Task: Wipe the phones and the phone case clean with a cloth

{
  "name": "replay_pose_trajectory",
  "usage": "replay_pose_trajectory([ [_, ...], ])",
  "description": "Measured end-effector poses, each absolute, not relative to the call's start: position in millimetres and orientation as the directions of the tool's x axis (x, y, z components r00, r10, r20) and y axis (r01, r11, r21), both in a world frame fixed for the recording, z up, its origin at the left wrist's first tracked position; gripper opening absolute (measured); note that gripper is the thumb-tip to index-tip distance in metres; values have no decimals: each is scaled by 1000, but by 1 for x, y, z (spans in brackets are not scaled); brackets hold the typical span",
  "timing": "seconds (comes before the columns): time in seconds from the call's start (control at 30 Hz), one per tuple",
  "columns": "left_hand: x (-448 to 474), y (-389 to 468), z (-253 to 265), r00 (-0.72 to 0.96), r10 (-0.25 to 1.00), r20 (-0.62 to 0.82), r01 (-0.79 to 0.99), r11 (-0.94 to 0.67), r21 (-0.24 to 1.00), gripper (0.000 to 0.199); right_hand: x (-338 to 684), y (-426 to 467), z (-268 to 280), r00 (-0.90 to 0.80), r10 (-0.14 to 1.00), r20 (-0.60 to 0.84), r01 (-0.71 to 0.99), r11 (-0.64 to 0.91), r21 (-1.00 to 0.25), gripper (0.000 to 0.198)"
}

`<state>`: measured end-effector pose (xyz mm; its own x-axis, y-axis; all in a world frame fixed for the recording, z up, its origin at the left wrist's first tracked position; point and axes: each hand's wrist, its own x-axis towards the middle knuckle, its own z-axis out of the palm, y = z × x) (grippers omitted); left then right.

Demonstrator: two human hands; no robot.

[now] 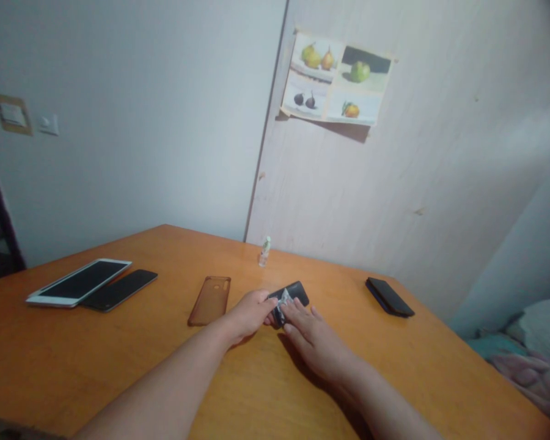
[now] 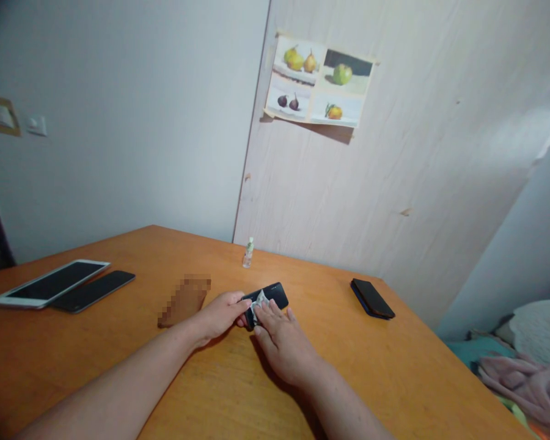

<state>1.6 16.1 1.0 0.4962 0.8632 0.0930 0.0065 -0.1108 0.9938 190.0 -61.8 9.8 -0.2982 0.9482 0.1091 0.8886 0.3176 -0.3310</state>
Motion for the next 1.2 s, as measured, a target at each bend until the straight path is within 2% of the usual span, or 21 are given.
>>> replay_pose_trajectory([
  [0.2, 1, 13, 5, 526, 848, 64, 6, -80, 997, 32, 207, -50, 9, -29, 998, 59, 955, 45, -293, 57],
  [0.27, 2, 15, 4, 521, 852, 58, 13, -76, 997, 33, 205, -51, 9, -78, 995, 67, 950, 95, -298, 57],
  [0.37, 2, 16, 3, 512, 857, 54, 25, -78, 997, 34, 195, -58, 10, -261, 960, 99, 900, 279, -336, 56],
  [0.43, 1, 16, 3, 516, 855, 50, 30, -77, 997, 34, 193, -59, 11, -299, 947, 114, 880, 320, -350, 55],
  [0.63, -1, 13, 7, 545, 838, 30, 32, -56, 998, 34, 213, -46, 8, 48, 996, 78, 953, -22, -302, 56],
  [0.7, -1, 12, 7, 548, 836, 34, 23, -56, 998, 34, 210, -48, 8, -3, 996, 93, 949, 32, -312, 55],
  [0.83, -2, 11, 7, 558, 829, 39, 11, -54, 998, 33, 195, -57, 10, -260, 953, 158, 884, 300, -357, 54],
  [0.9, -2, 10, 8, 568, 823, 33, 11, -48, 999, 32, 197, -57, 11, -241, 957, 162, 887, 285, -363, 54],
  [1.0, -2, 9, 9, 583, 812, 23, 15, -39, 999, 31, 212, -49, 8, -37, 990, 134, 932, 82, -353, 54],
  [1.07, -2, 9, 9, 587, 809, 23, 14, -38, 999, 32, 217, -45, 6, 37, 992, 121, 941, 6, -338, 55],
  [1.13, -1, 9, 9, 582, 812, 29, 9, -42, 999, 31, 214, -47, 6, -32, 991, 130, 941, 73, -330, 56],
  [1.2, -1, 10, 8, 574, 818, 37, 4, -48, 999, 30, 205, -52, 7, -187, 970, 154, 915, 229, -331, 55],
])
